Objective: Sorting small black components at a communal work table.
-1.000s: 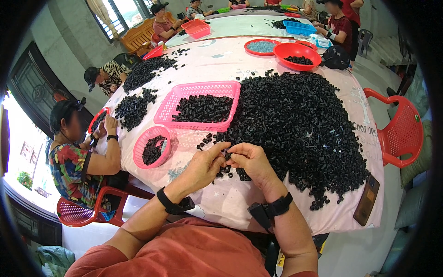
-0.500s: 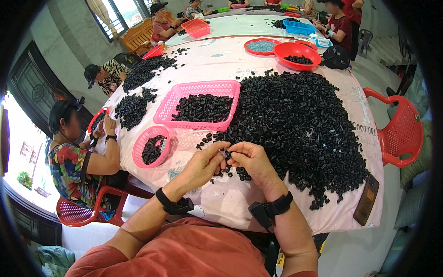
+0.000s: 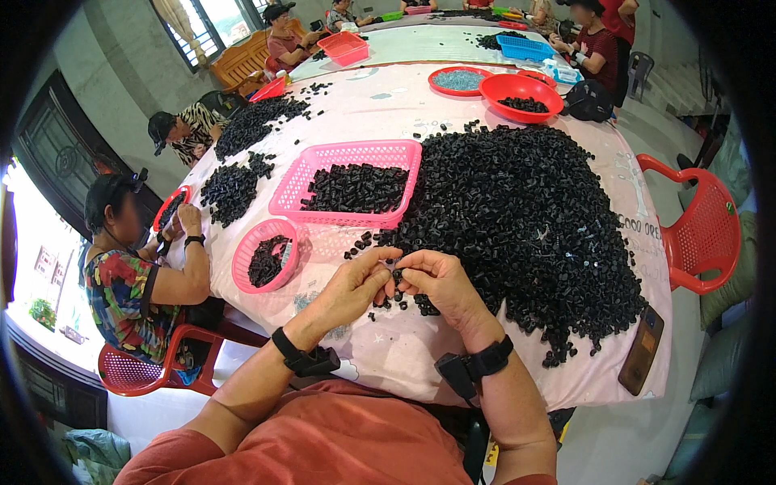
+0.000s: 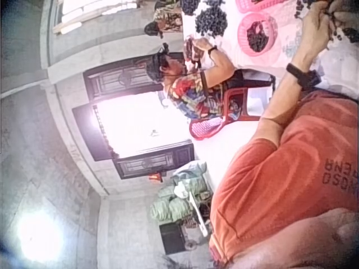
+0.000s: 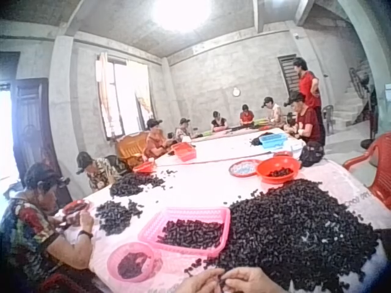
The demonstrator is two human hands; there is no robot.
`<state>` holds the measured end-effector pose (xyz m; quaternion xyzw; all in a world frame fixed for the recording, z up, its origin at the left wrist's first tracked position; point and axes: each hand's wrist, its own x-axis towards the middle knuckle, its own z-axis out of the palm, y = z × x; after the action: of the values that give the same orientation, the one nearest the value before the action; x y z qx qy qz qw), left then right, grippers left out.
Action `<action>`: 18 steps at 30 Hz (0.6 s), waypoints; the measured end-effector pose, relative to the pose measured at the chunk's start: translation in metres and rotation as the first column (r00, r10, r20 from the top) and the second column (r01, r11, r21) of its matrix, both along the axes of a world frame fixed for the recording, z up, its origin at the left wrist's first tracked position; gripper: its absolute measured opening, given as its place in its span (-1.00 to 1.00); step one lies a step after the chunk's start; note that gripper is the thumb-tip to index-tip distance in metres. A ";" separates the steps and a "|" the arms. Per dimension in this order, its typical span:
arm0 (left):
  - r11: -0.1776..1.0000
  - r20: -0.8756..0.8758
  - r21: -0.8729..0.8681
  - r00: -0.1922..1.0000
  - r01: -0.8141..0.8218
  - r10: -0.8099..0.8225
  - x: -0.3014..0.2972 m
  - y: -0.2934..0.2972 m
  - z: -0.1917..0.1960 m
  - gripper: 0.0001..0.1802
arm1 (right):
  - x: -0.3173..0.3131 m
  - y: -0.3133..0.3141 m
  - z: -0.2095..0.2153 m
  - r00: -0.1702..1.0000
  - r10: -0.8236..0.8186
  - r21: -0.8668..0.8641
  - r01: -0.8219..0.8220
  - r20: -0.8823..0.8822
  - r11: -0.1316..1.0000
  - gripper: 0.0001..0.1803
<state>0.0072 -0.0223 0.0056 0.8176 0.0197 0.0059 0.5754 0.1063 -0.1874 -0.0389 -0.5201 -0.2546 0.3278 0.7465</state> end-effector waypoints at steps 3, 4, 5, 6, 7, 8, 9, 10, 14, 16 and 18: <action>1.000 0.028 0.001 1.000 -0.013 0.013 -0.001 0.000 -0.004 -0.62 | 0.000 -0.001 0.001 1.000 0.008 -0.066 -0.010 -0.026 0.998 -0.84; 1.000 0.028 0.001 1.000 -0.013 0.013 0.000 0.000 -0.005 -0.62 | 0.000 -0.001 0.002 1.000 0.008 -0.066 -0.009 -0.026 0.998 -0.84; 1.000 0.029 -0.007 0.999 -0.016 0.016 0.000 0.000 -0.005 -0.62 | -0.001 -0.001 0.003 0.999 0.014 -0.054 -0.017 -0.039 0.998 -0.83; 1.000 0.031 -0.014 0.999 -0.018 0.018 0.000 0.000 -0.005 -0.62 | -0.001 -0.001 0.004 0.998 0.021 -0.041 -0.023 -0.052 0.999 -0.83; 1.000 0.032 -0.014 0.999 -0.017 0.018 0.000 0.000 -0.006 -0.62 | 0.000 -0.002 0.004 0.999 0.020 -0.041 -0.022 -0.051 0.999 -0.83; 0.999 0.017 -0.029 1.000 -0.025 0.026 0.001 0.000 -0.006 -0.62 | 0.001 -0.002 0.002 0.999 0.035 -0.053 -0.037 -0.042 0.998 -0.83; 0.998 0.001 -0.043 0.999 -0.035 0.035 0.000 0.000 -0.007 -0.62 | 0.001 -0.002 0.001 0.998 0.051 -0.064 -0.053 -0.034 0.997 -0.83; 0.998 0.001 -0.042 0.999 -0.035 0.035 0.000 -0.001 -0.007 -0.62 | 0.001 -0.002 0.000 0.998 0.052 -0.064 -0.054 -0.035 0.997 -0.83; 0.994 -0.019 0.096 0.998 -0.056 0.058 -0.002 -0.002 -0.002 -0.65 | -0.001 -0.001 0.002 0.998 0.059 -0.085 -0.061 -0.029 0.994 -0.83; 0.989 -0.026 0.129 0.997 -0.070 0.074 -0.002 -0.001 -0.002 -0.65 | -0.002 -0.001 0.005 0.997 0.062 -0.093 -0.065 -0.036 0.994 -0.83; 0.984 -0.002 0.139 0.993 -0.116 0.117 -0.002 0.006 -0.007 -0.66 | -0.002 -0.001 0.007 0.997 0.035 -0.087 -0.042 -0.075 0.995 -0.83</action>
<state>0.0052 -0.0160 -0.0015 0.8531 0.0700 0.0367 0.5158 0.1039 -0.1882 -0.0320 -0.5354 -0.2221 0.3721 0.7250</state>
